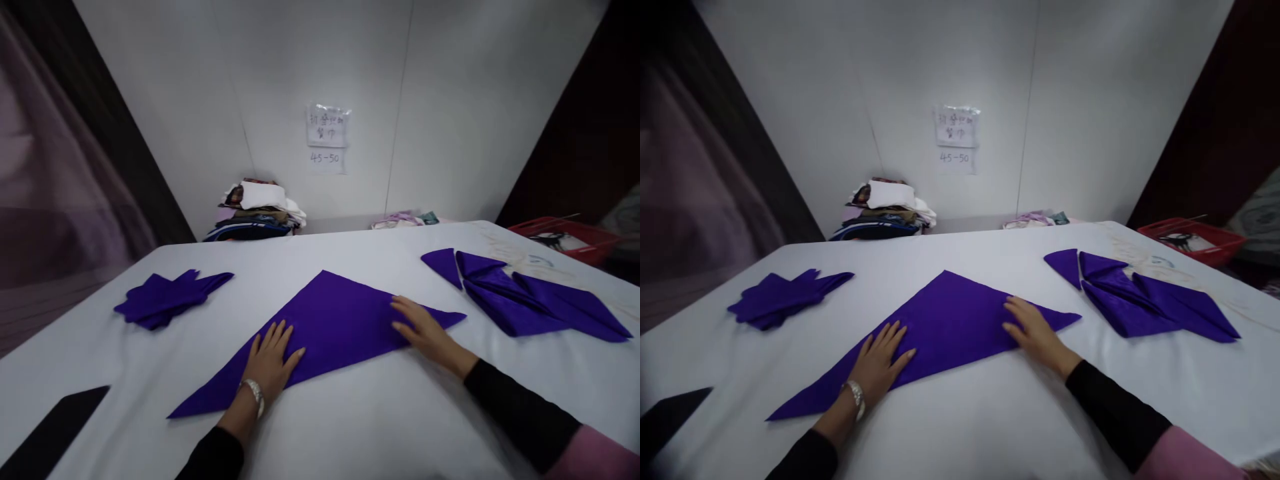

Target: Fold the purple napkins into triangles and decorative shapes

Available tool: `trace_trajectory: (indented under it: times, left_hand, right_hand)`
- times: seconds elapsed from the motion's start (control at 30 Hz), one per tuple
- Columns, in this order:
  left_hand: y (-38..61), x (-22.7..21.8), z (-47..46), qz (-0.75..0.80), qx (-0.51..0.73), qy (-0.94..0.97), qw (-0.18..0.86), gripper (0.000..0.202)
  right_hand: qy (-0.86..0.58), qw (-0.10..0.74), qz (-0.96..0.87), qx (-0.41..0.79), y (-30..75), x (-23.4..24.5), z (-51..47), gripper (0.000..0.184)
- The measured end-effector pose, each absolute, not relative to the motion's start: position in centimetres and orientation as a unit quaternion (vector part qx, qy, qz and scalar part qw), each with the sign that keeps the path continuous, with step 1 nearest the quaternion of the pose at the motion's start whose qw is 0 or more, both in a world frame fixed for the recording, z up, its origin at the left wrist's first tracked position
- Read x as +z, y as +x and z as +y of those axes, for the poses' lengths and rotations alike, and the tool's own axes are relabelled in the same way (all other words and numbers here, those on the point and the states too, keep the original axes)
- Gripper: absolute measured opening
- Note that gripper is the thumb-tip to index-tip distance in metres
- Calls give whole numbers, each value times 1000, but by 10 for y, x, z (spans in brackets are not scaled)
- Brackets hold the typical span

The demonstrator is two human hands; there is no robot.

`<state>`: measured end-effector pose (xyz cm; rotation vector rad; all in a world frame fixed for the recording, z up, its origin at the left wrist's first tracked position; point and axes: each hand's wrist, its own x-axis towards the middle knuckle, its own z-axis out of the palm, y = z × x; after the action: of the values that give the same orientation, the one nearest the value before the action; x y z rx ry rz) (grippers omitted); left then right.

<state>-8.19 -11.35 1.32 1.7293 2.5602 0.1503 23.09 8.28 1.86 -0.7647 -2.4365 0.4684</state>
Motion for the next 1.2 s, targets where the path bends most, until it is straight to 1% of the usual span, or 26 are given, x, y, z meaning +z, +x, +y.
trace_trajectory:
  times: [0.07, 0.13, 0.17, 0.23, 0.3, 0.37, 0.47, 0.6, 0.7, 0.77, 0.87, 0.97, 1.0, 1.07, 1.2]
  left_hand:
    - [-82, 12, -115, 826, 52, 560, 26, 64]
    - [-83, 12, -116, 825, 53, 562, 31, 64]
    - [-82, 12, -116, 825, 53, 562, 34, 64]
    - [-82, 12, -117, 826, 53, 560, 40, 65]
    - [-82, 12, -117, 825, 55, 560, 40, 65]
    - [-81, 11, -117, 823, 60, 563, 38, 65]
    - [-81, 10, -117, 822, 61, 565, 42, 66]
    - [-82, 10, -116, 825, 62, 561, 44, 66]
    - [-82, 9, -116, 822, 68, 564, 40, 65]
    - [-82, 9, -116, 822, 66, 564, 40, 65]
    - [-81, 9, -116, 825, 61, 560, 39, 64]
    - [-80, 9, -116, 825, 59, 560, 39, 65]
    - [-80, 9, -116, 825, 59, 561, 38, 65]
    - [-79, 9, -116, 826, 60, 559, 36, 66]
    - [-79, 8, -117, 827, 68, 557, 35, 67]
  right_hand:
    - [-208, 174, -939, 211, 196, 21, 58, 57]
    - [-149, 98, -956, 231, 174, 22, 45, 63]
    - [-135, 76, -960, 234, 171, 21, 45, 64]
    - [-144, 58, -963, 221, 181, 14, 58, 63]
    - [-193, 63, -961, 187, 211, 3, 85, 60]
    - [-275, 73, -948, 144, 253, -11, 120, 57]
    - [-388, 60, -916, 82, 311, -27, 164, 61]
    - [-432, 23, -900, 54, 332, -26, 178, 64]
    - [-427, 25, -903, 47, 301, -6, 156, 67]
    - [-365, 46, -929, 42, 267, 10, 134, 68]
    - [-235, 59, -966, 90, 211, 30, 105, 66]
    - [-177, 78, -969, 153, 154, 42, 102, 63]
    - [-182, 89, -965, 169, 136, 44, 107, 60]
    - [-239, 108, -945, 197, 102, 45, 124, 51]
    - [-312, 119, -924, 185, 45, 42, 161, 40]
